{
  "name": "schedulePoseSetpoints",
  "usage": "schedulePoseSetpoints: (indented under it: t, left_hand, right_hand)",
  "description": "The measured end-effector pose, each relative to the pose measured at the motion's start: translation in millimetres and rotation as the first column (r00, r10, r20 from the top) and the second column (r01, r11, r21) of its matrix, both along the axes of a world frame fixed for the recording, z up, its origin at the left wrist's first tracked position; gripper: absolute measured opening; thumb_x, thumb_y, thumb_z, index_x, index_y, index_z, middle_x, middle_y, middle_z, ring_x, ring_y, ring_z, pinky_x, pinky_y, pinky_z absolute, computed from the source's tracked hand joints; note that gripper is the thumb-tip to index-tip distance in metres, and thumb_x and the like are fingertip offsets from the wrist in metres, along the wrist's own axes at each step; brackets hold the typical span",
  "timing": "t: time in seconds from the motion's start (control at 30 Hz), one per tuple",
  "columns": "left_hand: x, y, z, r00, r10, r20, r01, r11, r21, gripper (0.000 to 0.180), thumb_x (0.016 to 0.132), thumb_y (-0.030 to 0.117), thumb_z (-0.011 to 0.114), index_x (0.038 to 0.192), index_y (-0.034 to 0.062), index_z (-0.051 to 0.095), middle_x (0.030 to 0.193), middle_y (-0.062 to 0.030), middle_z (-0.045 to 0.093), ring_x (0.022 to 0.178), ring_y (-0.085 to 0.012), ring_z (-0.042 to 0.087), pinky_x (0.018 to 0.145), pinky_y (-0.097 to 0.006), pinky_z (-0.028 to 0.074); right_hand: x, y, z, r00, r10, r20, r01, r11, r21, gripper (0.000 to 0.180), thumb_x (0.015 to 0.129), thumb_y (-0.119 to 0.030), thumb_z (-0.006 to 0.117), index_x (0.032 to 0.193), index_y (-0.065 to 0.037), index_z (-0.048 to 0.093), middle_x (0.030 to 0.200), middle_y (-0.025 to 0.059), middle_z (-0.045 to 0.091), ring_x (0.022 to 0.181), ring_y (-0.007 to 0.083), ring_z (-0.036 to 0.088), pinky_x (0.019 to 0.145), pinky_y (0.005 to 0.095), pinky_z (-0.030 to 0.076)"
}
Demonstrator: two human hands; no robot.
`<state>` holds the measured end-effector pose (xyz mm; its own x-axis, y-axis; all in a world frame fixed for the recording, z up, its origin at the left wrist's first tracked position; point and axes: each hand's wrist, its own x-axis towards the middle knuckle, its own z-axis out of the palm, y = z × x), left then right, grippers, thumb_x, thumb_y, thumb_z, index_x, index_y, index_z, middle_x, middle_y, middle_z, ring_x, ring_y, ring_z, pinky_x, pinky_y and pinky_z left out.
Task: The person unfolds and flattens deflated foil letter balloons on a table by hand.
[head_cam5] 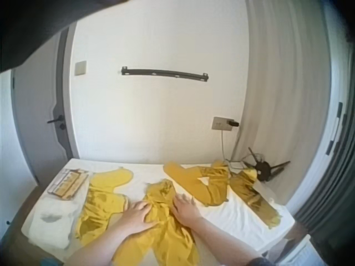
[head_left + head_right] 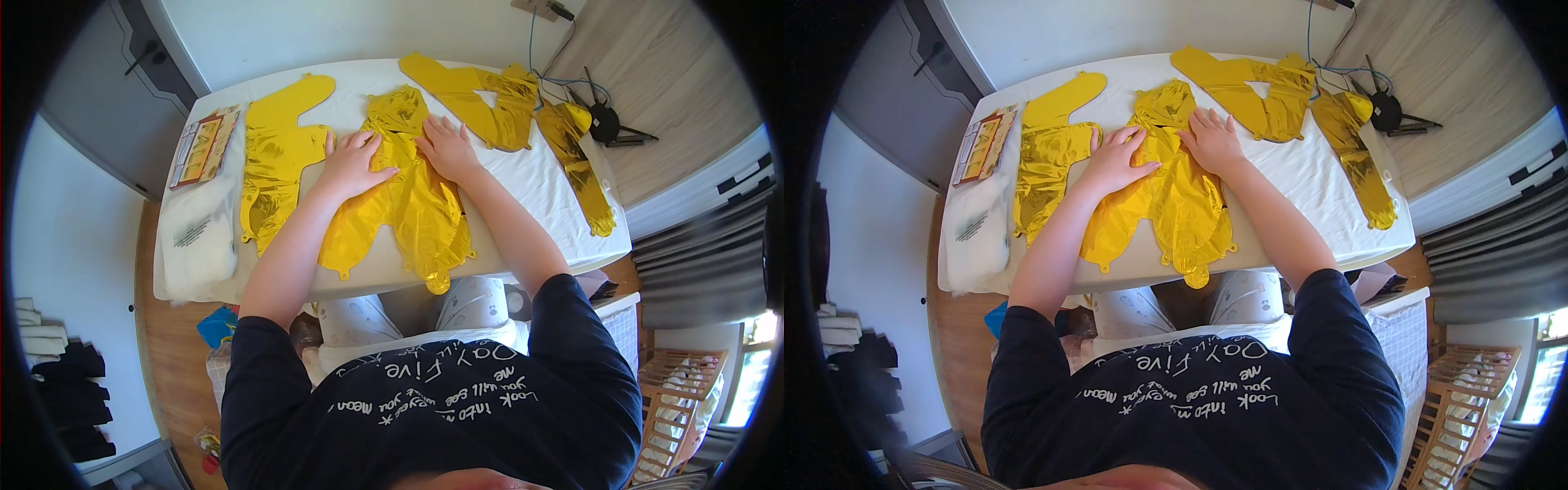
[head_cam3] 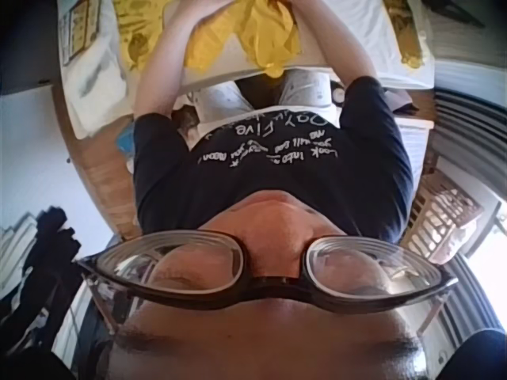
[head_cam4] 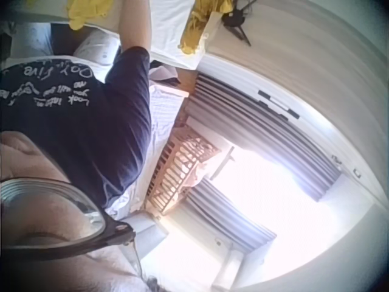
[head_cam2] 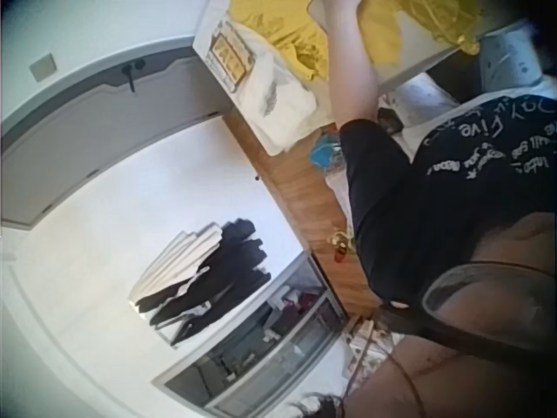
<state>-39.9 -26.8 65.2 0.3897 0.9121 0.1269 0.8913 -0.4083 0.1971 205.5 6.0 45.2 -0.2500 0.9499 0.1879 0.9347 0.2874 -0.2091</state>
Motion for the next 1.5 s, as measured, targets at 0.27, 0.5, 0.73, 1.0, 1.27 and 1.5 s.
schedulePoseSetpoints:
  t: [0.27,0.5,0.73,1.0,1.27,1.5]
  left_hand:
    - [8.8,4.5,-3.1,1.000,0.005,-0.016,-0.005,1.000,-0.016,0.089,0.091,0.068,0.061,0.156,0.0092,0.044,0.160,-0.0094,0.042,0.151,-0.0250,0.033,0.125,-0.059,0.001]
    - [19.9,-1.4,-2.4,0.994,0.026,0.105,-0.021,0.999,-0.046,0.089,0.092,0.067,0.060,0.157,0.0098,0.042,0.159,-0.0115,0.044,0.149,-0.0257,0.037,0.125,-0.059,0.002]
    - [51.3,-25.3,12.5,0.957,-0.267,0.113,0.215,0.914,0.343,0.047,0.097,0.037,0.068,0.140,0.0167,0.063,0.147,-0.0075,0.057,0.137,-0.0266,0.051,0.120,-0.056,0.027]
    - [139.0,-73.9,14.6,0.590,-0.782,0.199,0.742,0.623,0.247,0.033,0.094,0.021,0.070,0.125,0.0095,0.071,0.124,-0.0065,0.071,0.117,-0.0248,0.064,0.102,-0.039,0.051]
    - [162.7,-72.6,8.3,0.623,-0.753,0.212,0.766,0.642,0.026,0.049,0.095,0.025,0.069,0.140,0.0083,0.060,0.142,-0.0103,0.059,0.132,-0.0275,0.054,0.113,-0.042,0.043]
    - [160.5,-68.0,4.0,0.624,-0.770,0.131,0.780,0.623,-0.057,0.069,0.097,0.038,0.067,0.153,0.0059,0.045,0.155,-0.0167,0.047,0.145,-0.0317,0.041,0.123,-0.044,0.030]
  right_hand:
    - [8.9,0.7,-6.8,0.999,-0.011,0.033,0.009,0.999,0.046,0.067,0.108,-0.053,0.034,0.158,-0.009,0.036,0.167,0.0095,0.033,0.155,0.0322,0.026,0.125,0.0574,0.017]
    - [22.5,-6.7,-9.4,0.999,-0.022,0.050,0.021,1.000,0.017,0.066,0.109,-0.052,0.031,0.160,-0.009,0.034,0.168,0.0089,0.032,0.156,0.0302,0.025,0.125,0.0565,0.016]
    - [39.9,-16.6,-1.6,0.998,-0.029,0.055,0.028,1.000,0.013,0.065,0.109,-0.050,0.030,0.160,-0.010,0.033,0.168,0.0080,0.032,0.156,0.0311,0.026,0.126,0.0569,0.017]
    - [58.0,-20.2,-0.5,0.997,-0.036,0.066,0.036,0.999,0.002,0.065,0.109,-0.050,0.028,0.160,-0.010,0.033,0.169,0.0066,0.029,0.157,0.0297,0.024,0.126,0.0573,0.015]
    - [68.7,-22.1,-3.4,0.997,-0.032,0.073,0.029,0.999,0.031,0.063,0.110,-0.049,0.030,0.159,-0.011,0.035,0.168,0.0080,0.032,0.155,0.0309,0.026,0.126,0.0564,0.018]
    - [71.8,-22.4,-1.1,0.997,-0.031,0.068,0.031,0.999,0.010,0.063,0.110,-0.049,0.029,0.160,-0.011,0.034,0.168,0.0079,0.030,0.156,0.0307,0.026,0.126,0.0565,0.017]
